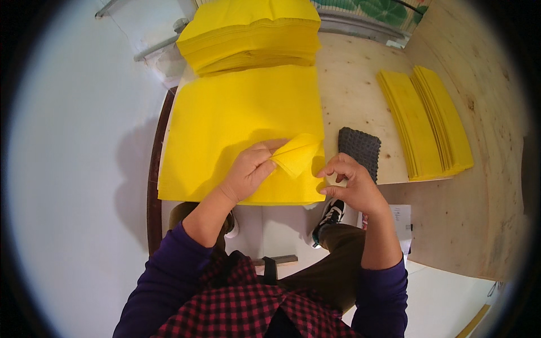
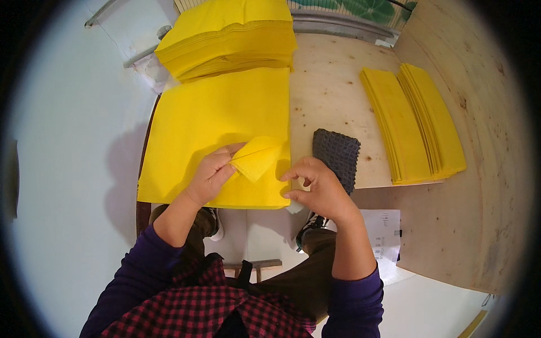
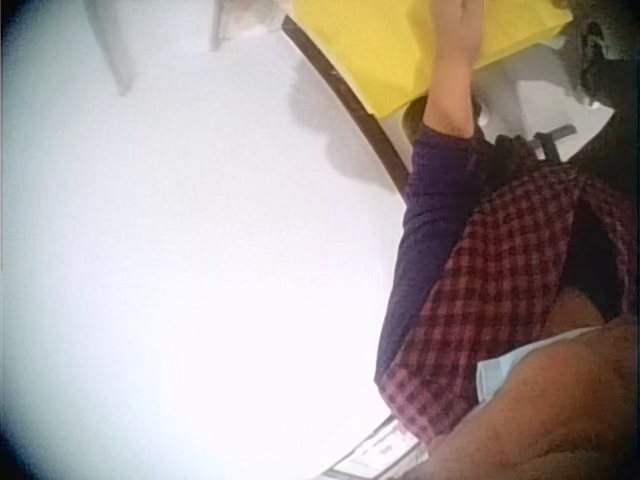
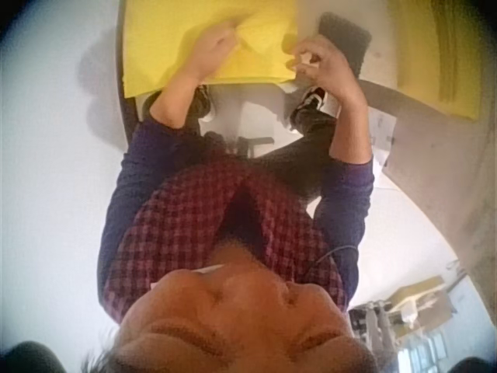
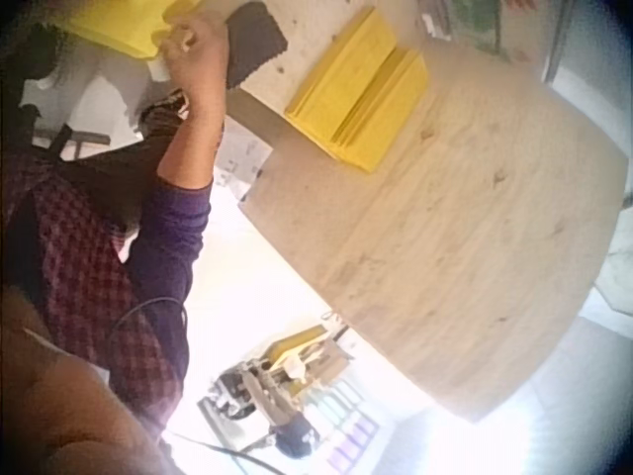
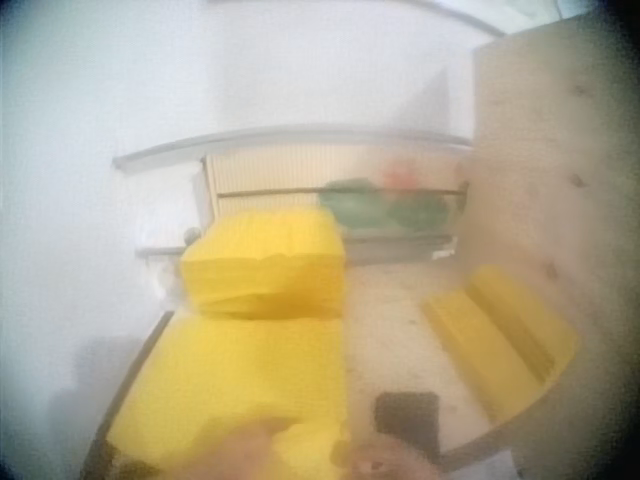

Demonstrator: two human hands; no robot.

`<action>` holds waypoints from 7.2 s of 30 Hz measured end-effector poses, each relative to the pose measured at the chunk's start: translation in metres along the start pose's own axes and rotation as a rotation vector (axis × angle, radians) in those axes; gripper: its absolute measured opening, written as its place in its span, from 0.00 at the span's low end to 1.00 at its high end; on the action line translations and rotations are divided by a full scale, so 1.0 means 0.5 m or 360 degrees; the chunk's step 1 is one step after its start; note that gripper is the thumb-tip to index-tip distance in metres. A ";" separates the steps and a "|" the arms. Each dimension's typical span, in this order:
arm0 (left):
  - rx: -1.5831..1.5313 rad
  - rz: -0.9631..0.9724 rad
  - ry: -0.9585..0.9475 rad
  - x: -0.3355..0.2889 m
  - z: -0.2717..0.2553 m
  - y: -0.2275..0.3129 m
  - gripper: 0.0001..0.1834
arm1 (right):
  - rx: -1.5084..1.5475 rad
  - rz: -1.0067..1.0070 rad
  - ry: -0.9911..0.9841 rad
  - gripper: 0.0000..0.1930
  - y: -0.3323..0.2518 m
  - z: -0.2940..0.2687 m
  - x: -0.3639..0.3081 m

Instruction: The person folds yellow paper sheets by hand on a wooden table, aligning edges and pressing creases. They stack the folded sheets and repeat the process with additional sheets.

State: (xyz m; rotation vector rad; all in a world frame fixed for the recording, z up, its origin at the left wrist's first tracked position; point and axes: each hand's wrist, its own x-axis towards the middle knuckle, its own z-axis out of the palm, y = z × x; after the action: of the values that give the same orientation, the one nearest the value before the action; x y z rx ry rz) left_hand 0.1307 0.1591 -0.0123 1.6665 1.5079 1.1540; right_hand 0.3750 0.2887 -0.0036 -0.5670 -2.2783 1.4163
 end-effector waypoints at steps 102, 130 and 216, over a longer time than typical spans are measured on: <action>0.0198 0.0159 0.0239 0.010 0.036 0.005 0.15 | -0.0864 0.0764 0.0416 0.15 0.125 -0.080 0.011; 0.0122 0.0159 0.0217 0.005 0.031 0.008 0.14 | 0.0424 0.0216 0.0039 0.05 0.035 0.011 0.025; 0.0332 0.0481 0.0047 0.012 0.023 0.026 0.11 | 0.0747 0.0269 -0.0242 0.27 -0.022 0.002 0.020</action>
State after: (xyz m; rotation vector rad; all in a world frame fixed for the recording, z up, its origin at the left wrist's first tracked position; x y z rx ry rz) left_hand 0.1469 0.1641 -0.0047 2.0828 1.4710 1.2112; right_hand 0.3645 0.2889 0.0071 -0.5208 -1.9333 2.0564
